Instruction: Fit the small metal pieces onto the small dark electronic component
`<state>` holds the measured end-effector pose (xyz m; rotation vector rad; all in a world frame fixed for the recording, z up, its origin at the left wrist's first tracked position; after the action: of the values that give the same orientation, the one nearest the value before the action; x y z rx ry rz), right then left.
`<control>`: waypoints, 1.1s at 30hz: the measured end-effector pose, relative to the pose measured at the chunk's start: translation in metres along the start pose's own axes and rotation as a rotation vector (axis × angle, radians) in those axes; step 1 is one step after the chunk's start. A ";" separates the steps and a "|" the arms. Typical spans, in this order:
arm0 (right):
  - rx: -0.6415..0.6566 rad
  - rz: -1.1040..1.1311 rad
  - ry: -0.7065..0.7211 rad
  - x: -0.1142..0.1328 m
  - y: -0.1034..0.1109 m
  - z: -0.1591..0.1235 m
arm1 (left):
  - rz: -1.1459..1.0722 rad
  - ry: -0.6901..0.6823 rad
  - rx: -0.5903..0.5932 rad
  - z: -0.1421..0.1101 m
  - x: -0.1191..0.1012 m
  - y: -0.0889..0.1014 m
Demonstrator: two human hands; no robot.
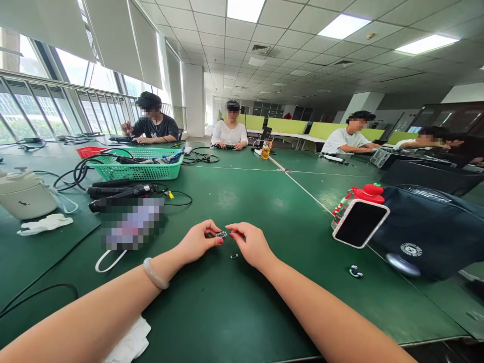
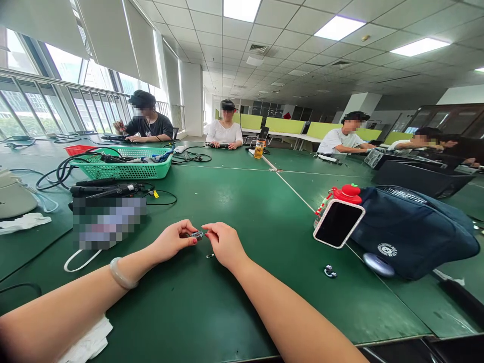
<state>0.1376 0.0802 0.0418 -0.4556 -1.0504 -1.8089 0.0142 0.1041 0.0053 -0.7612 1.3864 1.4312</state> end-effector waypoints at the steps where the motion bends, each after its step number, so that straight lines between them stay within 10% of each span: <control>1: -0.019 0.004 0.037 0.006 0.002 0.000 | -0.016 0.003 0.006 0.000 0.000 -0.001; 33: -0.113 -0.054 0.334 0.040 0.012 -0.007 | -0.318 0.063 0.122 -0.007 -0.006 -0.010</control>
<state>0.1303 0.0500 0.0713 -0.1832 -0.7390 -1.9185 0.0246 0.0948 0.0060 -0.9081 1.3183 1.0749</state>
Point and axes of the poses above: each hand's wrist, its own z-axis towards the middle knuckle, its own y-axis out of the back of the hand, x = y × z, the point moved 10 cm from there along z, towards the middle knuckle, and after that the axes turned 9 degrees about -x, right-handed, at the moved point
